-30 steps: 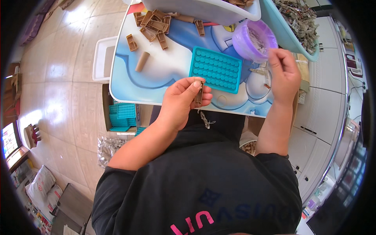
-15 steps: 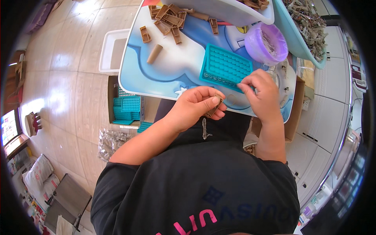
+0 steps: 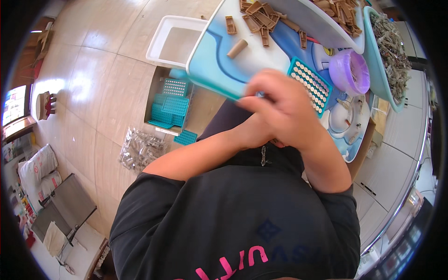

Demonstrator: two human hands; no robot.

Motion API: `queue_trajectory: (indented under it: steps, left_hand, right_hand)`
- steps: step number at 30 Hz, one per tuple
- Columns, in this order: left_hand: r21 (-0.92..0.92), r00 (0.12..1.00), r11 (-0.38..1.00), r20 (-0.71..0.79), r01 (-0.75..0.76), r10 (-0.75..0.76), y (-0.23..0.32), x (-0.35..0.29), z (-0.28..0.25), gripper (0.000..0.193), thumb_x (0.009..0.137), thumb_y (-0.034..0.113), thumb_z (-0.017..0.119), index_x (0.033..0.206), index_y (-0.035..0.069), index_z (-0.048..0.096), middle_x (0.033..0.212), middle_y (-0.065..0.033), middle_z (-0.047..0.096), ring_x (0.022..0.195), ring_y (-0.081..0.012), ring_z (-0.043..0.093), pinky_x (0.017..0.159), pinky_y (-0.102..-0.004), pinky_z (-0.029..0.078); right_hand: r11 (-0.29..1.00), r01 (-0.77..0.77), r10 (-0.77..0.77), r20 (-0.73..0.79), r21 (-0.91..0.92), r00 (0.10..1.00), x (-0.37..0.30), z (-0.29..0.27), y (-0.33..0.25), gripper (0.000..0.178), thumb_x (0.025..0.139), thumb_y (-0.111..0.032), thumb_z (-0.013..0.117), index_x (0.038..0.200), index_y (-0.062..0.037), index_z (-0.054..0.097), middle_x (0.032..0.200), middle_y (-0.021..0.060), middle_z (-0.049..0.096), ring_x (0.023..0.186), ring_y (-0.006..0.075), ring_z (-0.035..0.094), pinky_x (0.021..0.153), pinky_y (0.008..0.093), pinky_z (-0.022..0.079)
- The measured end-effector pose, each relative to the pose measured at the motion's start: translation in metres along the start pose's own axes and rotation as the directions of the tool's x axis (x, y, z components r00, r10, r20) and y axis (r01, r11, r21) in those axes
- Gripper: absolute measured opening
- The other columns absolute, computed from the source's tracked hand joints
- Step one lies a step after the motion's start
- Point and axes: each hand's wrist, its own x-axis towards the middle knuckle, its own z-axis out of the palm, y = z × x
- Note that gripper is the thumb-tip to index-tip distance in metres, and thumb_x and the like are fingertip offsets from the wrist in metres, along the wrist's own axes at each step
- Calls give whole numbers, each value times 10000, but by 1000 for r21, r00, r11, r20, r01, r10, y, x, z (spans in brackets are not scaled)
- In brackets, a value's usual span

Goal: The person assembles small plastic components into a larger unit by hand.

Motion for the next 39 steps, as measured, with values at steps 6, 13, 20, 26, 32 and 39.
queue_trajectory:
  steps: [6,13,20,26,32,39]
  left_hand:
    - [40,1000,999,-4,3,-3,-8,-10,-6,186,897,122,536,1046,12,522,965,-85,580,850,-149,572,736,-273,491]
    - [67,998,997,44,36,-39,-23,-17,-28,275,890,142,550,1133,23,499,1090,-105,541,1004,-184,531,828,-310,467]
    - [-66,922,927,-92,370,-375,10,1,4,180,932,143,498,1037,1,536,922,-83,612,800,-153,618,744,-291,521]
    - [-76,931,952,-202,296,-306,22,26,20,210,942,160,482,1075,8,541,948,-101,632,824,-165,630,752,-296,529]
    - [-87,918,957,-270,276,-290,19,36,25,246,938,153,493,1125,-4,522,959,-105,631,841,-169,624,751,-292,525]
    - [-80,906,954,-299,288,-299,18,37,26,282,944,154,473,1167,-9,527,975,-109,632,861,-182,632,783,-323,528]
  right_hand:
    - [979,-111,186,526,-170,830,56,91,-1,130,799,-179,605,820,-51,615,791,136,608,793,334,587,668,422,456]
    - [1000,13,-8,216,-23,976,47,94,-6,152,821,-176,587,944,-86,585,954,103,575,854,309,579,697,401,463]
    - [918,18,-178,-371,-397,912,-37,-13,48,141,738,-53,640,875,-72,615,829,80,570,730,252,592,611,336,482]
    - [865,-399,137,-620,-305,772,-119,-47,87,102,739,-12,674,839,-21,654,822,86,565,700,209,583,606,283,473]
    - [837,-350,29,-605,-420,796,-131,-41,100,104,722,-16,697,815,-19,650,809,79,565,665,191,569,568,276,457]
    - [929,-277,68,-625,-244,778,-111,-32,75,139,684,-4,714,780,-20,615,783,87,577,653,222,578,551,293,457]
